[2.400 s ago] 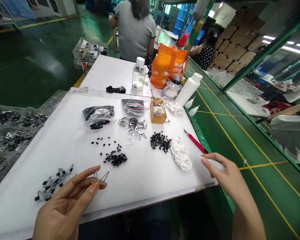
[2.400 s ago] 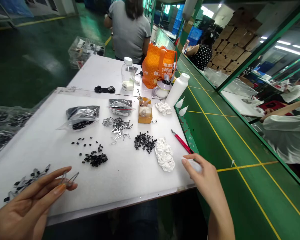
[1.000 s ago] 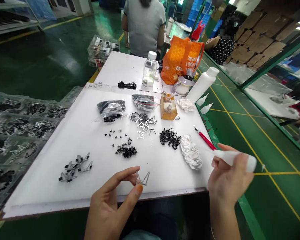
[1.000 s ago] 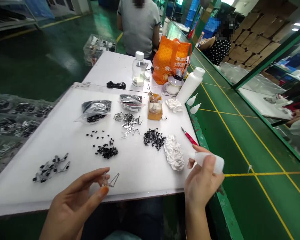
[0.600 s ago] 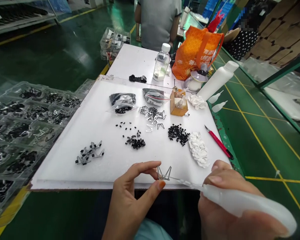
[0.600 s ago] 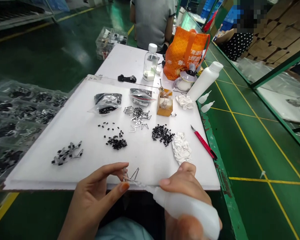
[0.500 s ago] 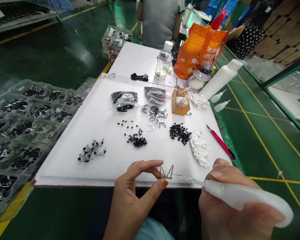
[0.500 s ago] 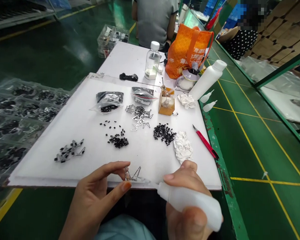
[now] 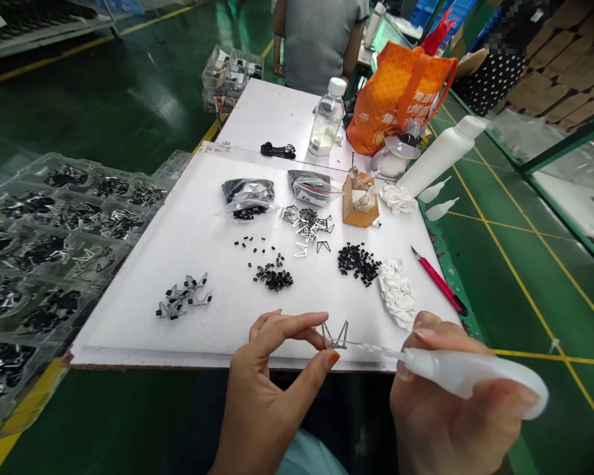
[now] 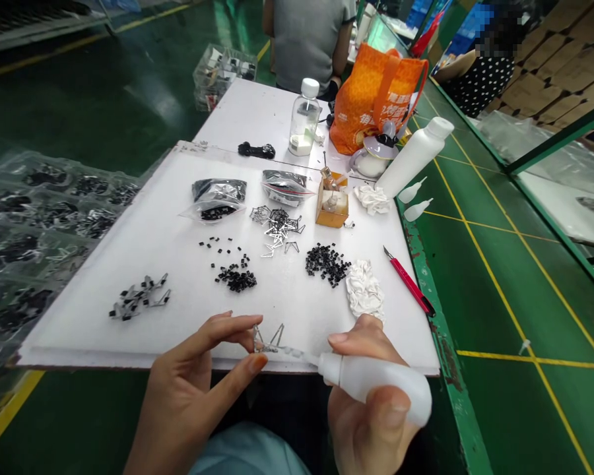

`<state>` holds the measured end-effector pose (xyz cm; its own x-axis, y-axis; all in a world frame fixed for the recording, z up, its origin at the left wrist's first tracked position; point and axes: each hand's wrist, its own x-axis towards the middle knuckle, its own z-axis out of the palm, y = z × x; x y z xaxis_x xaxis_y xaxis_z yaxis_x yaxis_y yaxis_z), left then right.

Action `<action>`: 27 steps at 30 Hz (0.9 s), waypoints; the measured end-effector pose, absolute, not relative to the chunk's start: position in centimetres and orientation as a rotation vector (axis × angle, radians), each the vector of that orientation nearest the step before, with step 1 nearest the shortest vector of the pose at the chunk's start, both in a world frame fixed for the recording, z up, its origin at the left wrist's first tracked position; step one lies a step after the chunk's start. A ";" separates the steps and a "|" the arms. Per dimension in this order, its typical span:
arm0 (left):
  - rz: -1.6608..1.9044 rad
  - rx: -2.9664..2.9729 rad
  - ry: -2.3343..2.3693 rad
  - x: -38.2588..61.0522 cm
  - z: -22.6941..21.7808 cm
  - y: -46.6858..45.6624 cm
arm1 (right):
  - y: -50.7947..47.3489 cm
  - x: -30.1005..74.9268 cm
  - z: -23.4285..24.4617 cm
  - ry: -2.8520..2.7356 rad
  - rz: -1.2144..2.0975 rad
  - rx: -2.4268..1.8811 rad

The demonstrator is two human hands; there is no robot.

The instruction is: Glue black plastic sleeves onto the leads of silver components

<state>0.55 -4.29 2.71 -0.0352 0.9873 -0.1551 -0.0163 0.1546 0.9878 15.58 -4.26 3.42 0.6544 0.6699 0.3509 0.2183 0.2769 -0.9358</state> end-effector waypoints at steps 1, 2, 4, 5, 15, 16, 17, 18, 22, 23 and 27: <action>1.120 1.066 1.297 0.5 2.7 -4.3 | -4.3 15.6 3.4 -0.843 0.361 -1.287; 1.118 1.066 1.299 0.5 2.7 -4.3 | -4.3 15.5 3.4 -0.832 0.368 -1.279; 1.116 1.064 1.301 0.4 2.7 -4.3 | -4.3 15.6 3.3 -0.820 0.391 -1.262; 1.116 1.062 1.301 0.4 2.7 -4.3 | -4.3 15.7 3.1 -0.824 0.393 -1.252; 1.139 1.088 1.291 0.5 2.7 -4.1 | -4.4 16.5 1.3 -0.911 0.347 -1.130; 1.140 1.089 1.289 0.5 2.7 -4.1 | -4.4 16.4 1.3 -0.918 0.345 -1.127; 1.141 1.089 1.288 0.6 2.7 -4.1 | -4.4 16.4 1.4 -0.925 0.339 -1.124; 1.141 1.090 1.285 0.6 2.7 -4.1 | -4.4 16.4 1.4 -0.934 0.334 -1.123; 1.145 1.093 1.289 0.5 2.6 -4.1 | -4.3 16.4 1.5 -0.929 0.333 -1.118; 1.144 1.093 1.289 0.5 2.6 -4.1 | -4.3 16.4 1.5 -0.916 0.332 -1.110; 1.143 1.093 1.287 0.5 2.6 -4.3 | -4.2 16.5 1.6 -0.880 0.333 -1.080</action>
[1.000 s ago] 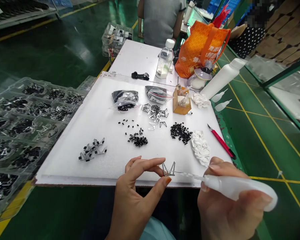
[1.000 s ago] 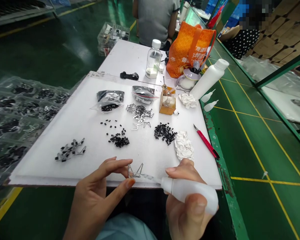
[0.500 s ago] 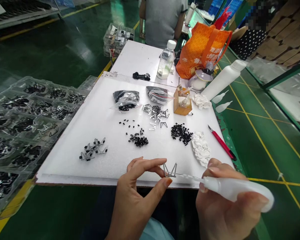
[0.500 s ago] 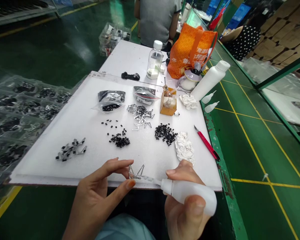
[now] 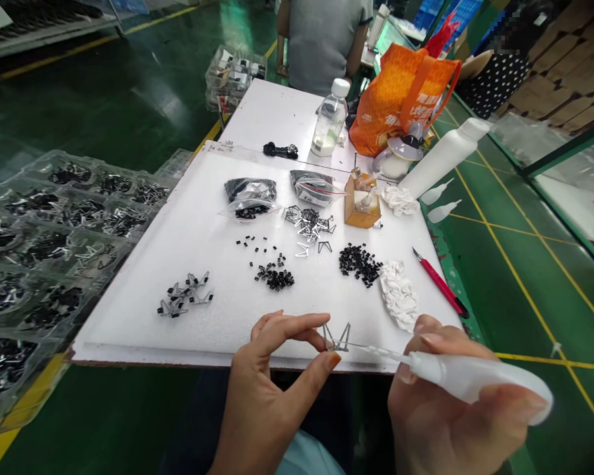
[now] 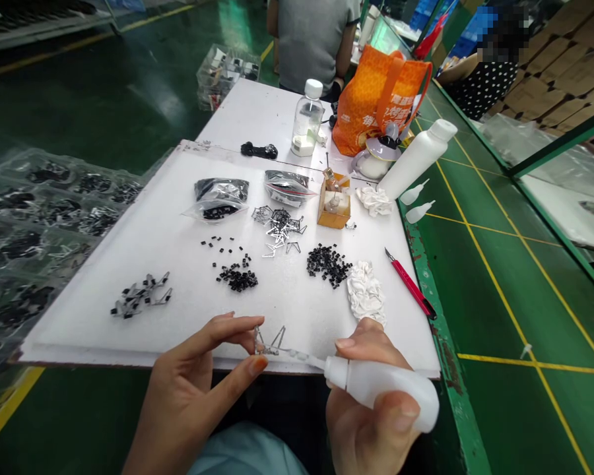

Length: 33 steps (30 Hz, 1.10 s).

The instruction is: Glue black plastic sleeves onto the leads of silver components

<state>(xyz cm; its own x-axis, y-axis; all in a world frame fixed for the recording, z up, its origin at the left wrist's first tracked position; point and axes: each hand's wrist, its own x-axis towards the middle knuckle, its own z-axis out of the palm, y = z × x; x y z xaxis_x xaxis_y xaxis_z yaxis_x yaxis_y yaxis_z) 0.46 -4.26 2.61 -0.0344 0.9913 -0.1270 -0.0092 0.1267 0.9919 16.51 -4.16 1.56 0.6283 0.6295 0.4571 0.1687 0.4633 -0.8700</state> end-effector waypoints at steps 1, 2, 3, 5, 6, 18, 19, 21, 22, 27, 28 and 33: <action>1.147 1.093 1.286 0.5 2.6 -4.3 | -4.1 16.6 1.6 -0.884 0.337 -1.077; 1.150 1.093 1.284 0.5 2.6 -4.3 | -4.1 16.6 1.6 -0.894 0.341 -1.075; 1.153 1.091 1.286 0.5 2.6 -4.3 | -4.2 16.6 1.6 -0.903 0.345 -1.077; 1.152 1.090 1.292 0.5 2.5 -4.3 | -4.2 16.7 1.6 -0.914 0.349 -1.090; 1.151 1.092 1.295 0.5 2.5 -4.2 | -4.3 16.7 1.6 -0.919 0.350 -1.098; 1.154 1.097 1.299 0.5 2.6 -4.2 | -4.5 16.3 1.6 -0.923 0.350 -1.137; 1.154 1.099 1.299 0.5 2.6 -4.2 | -4.5 16.3 1.6 -0.920 0.349 -1.135; 1.153 1.099 1.295 0.4 2.5 -4.3 | -4.4 16.4 1.7 -0.915 0.344 -1.124; 1.151 1.095 1.295 0.4 2.5 -4.4 | -4.4 16.4 1.7 -0.909 0.341 -1.115; 1.141 1.074 1.303 0.4 2.5 -4.4 | -4.4 16.5 1.6 -0.930 0.347 -1.104; 1.143 1.069 1.303 0.4 2.5 -4.4 | -4.4 16.4 1.6 -0.938 0.352 -1.108; 1.148 1.037 1.290 0.4 2.5 -4.3 | -4.2 16.3 1.7 -0.852 0.319 -1.098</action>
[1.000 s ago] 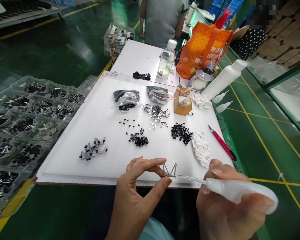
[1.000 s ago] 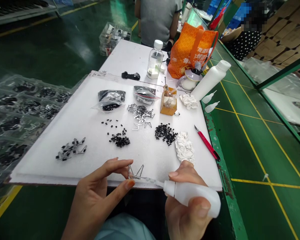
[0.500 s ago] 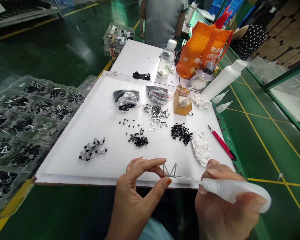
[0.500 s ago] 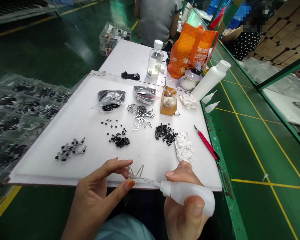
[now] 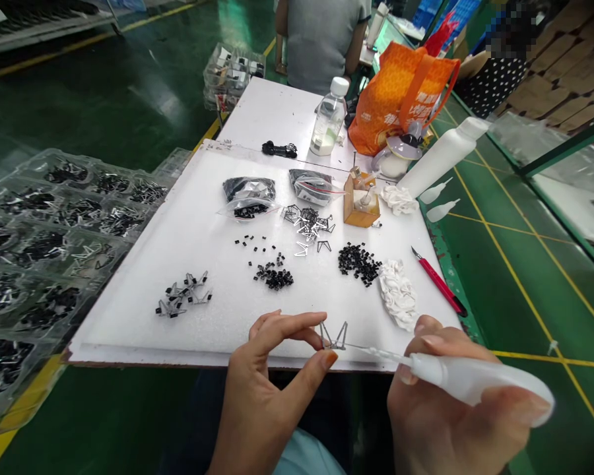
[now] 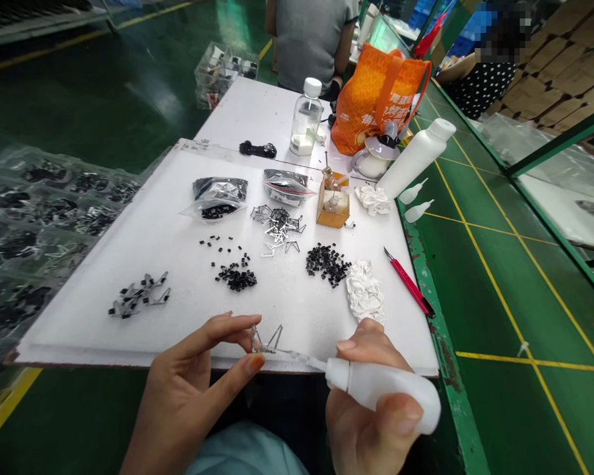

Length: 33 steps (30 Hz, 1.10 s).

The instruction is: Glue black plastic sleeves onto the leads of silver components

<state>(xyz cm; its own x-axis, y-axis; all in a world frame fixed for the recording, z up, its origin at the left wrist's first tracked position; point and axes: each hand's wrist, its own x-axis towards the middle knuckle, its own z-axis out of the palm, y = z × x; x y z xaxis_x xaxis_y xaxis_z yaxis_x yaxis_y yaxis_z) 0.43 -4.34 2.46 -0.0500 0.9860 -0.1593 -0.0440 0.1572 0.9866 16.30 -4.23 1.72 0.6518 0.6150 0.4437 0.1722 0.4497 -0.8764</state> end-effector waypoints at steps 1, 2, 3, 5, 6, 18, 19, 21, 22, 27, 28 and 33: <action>1.154 1.030 1.287 0.4 2.4 -4.3 | -4.1 16.5 1.7 -0.837 0.300 -1.096; 1.161 1.023 1.285 0.4 2.4 -4.4 | -4.1 16.7 1.7 -0.835 0.280 -1.092; 1.170 1.017 1.285 0.4 2.3 -4.4 | -4.0 17.0 1.7 -0.841 0.265 -1.088; 1.168 1.008 1.282 0.4 2.2 -4.4 | -3.9 17.6 1.6 -0.855 0.247 -1.080; 1.161 1.003 1.282 0.3 2.2 -4.4 | -3.9 17.8 1.5 -0.856 0.247 -1.081; 1.127 0.989 1.322 0.4 2.6 -4.4 | -4.1 17.7 1.5 -0.875 0.285 -1.111; 1.126 0.988 1.326 0.3 2.6 -4.4 | -4.1 17.8 1.5 -0.875 0.281 -1.112; 1.122 0.997 1.324 0.4 2.6 -4.4 | -4.1 17.9 1.4 -0.879 0.279 -1.110; 1.126 1.000 1.325 0.4 2.6 -4.4 | -4.1 17.9 1.4 -0.875 0.278 -1.112; 1.131 1.012 1.333 0.4 2.7 -4.2 | -4.1 17.7 1.6 -0.873 0.277 -1.114; 1.132 1.015 1.332 0.4 2.7 -4.2 | -4.1 17.7 1.6 -0.869 0.275 -1.113; 1.136 1.013 1.322 0.2 2.7 -4.3 | -4.1 17.7 1.7 -0.832 0.275 -1.094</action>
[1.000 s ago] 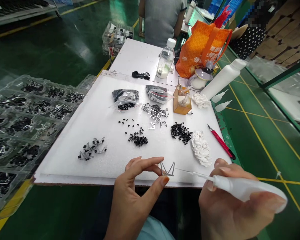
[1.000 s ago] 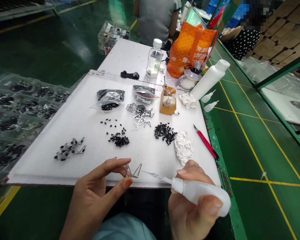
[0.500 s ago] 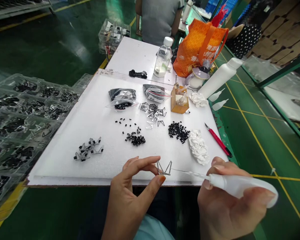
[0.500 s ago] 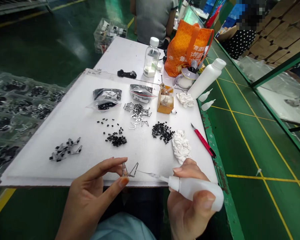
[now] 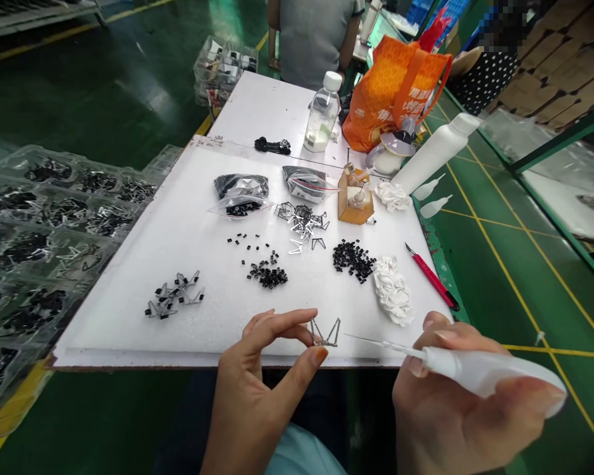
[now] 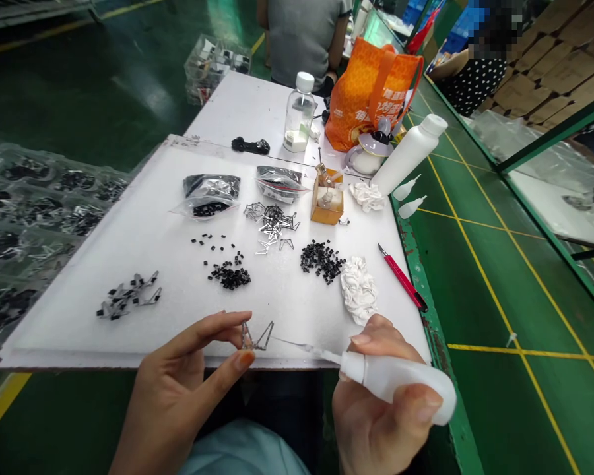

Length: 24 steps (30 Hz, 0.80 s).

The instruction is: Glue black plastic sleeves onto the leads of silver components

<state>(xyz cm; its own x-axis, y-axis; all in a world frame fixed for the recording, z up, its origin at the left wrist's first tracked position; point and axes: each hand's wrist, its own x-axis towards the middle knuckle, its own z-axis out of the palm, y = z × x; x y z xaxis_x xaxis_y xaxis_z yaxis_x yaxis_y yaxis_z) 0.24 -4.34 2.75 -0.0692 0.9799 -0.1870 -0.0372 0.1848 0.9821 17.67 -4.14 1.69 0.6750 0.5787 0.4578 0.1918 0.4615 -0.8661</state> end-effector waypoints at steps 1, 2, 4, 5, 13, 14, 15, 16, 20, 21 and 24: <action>1.136 1.013 1.322 0.2 2.8 -4.4 | -4.1 17.7 1.7 -0.833 0.273 -1.089; 1.132 1.014 1.323 0.3 2.8 -4.4 | -4.1 17.7 1.6 -0.840 0.271 -1.086; 1.124 1.015 1.323 0.3 2.7 -4.3 | -4.1 17.8 1.5 -0.861 0.267 -1.082; 1.125 1.014 1.323 0.4 2.7 -4.3 | -4.1 17.8 1.5 -0.877 0.273 -1.084; 1.135 1.032 1.326 0.4 2.7 -4.2 | -4.2 18.0 1.4 -0.890 0.287 -1.102; 1.134 1.034 1.326 0.4 2.7 -4.3 | -4.2 18.0 1.5 -0.887 0.291 -1.104; 1.133 1.036 1.324 0.3 2.8 -4.3 | -4.2 17.9 1.5 -0.883 0.293 -1.103; 1.133 1.034 1.325 0.3 2.8 -4.3 | -4.2 17.9 1.6 -0.874 0.291 -1.101; 1.132 1.030 1.323 0.4 2.8 -4.3 | -4.2 17.8 1.7 -0.860 0.286 -1.090; 1.133 1.031 1.323 0.4 2.8 -4.3 | -4.2 17.8 1.7 -0.868 0.296 -1.094; 1.133 1.030 1.320 0.5 2.7 -4.3 | -4.3 17.9 1.6 -0.892 0.327 -1.101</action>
